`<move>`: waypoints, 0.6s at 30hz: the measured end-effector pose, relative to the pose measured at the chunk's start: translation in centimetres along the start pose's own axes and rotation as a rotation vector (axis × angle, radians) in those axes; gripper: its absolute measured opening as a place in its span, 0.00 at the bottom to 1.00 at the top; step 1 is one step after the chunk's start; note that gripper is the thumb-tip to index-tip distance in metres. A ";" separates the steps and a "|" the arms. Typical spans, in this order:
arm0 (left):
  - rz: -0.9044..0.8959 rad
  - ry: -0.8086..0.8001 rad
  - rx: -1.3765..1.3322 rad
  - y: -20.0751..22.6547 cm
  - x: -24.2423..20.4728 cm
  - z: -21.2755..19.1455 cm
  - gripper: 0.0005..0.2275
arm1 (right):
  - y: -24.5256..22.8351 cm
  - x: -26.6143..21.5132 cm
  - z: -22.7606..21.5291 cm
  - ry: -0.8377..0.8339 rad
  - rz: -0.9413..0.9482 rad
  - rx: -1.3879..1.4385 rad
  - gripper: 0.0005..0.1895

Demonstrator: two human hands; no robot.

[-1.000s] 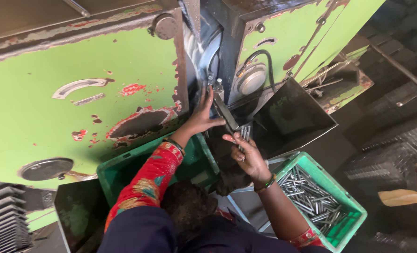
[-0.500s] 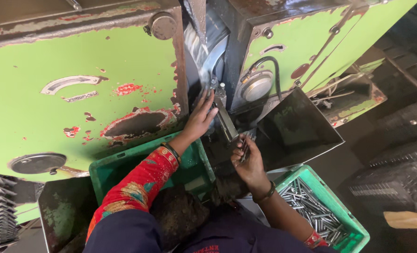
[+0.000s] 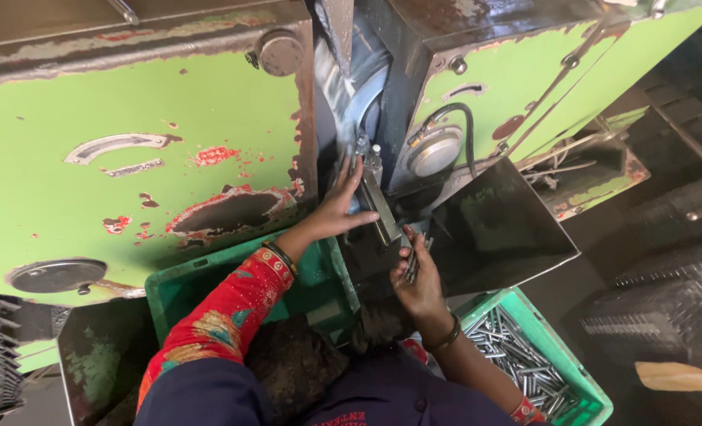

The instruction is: The person repeatedly picks up small metal rods from a green crate and presses them against a rotating grinding wheel to smooth or sharpen their edges. Finished rods are placed back into the crate. The process is continuous and repetitive throughout the clip.

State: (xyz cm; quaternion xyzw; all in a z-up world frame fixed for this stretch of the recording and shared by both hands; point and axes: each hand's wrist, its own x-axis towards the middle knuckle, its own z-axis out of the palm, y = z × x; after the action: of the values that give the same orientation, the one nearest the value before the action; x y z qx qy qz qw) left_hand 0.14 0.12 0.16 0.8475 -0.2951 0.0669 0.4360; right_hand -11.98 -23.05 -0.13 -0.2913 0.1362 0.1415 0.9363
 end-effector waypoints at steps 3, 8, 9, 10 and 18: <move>-0.047 -0.035 -0.075 -0.2 0.3 -0.2 0.51 | 0.0 0.0 0.2 0.033 -0.022 -0.047 0.19; -0.026 -0.017 -0.072 0.1 0.3 -0.2 0.46 | -0.2 -0.4 1.4 0.027 -0.073 -0.063 0.15; -0.033 -0.021 -0.074 0.1 0.5 -0.3 0.46 | -0.3 -0.6 1.7 -0.005 -0.091 -0.057 0.14; -0.043 -0.025 -0.078 0.2 0.4 -0.3 0.45 | -0.2 -0.8 1.8 -0.035 -0.106 -0.053 0.13; 0.019 0.114 -0.107 0.4 0.1 0.1 0.38 | 0.4 -1.0 1.9 -0.111 -0.152 -0.162 0.14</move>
State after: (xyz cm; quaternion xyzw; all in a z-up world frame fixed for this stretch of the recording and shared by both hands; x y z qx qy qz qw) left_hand -0.02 -0.16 0.38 0.8149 -0.2808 0.1034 0.4963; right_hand -12.69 -21.80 1.45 -0.3672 0.0498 0.0967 0.9237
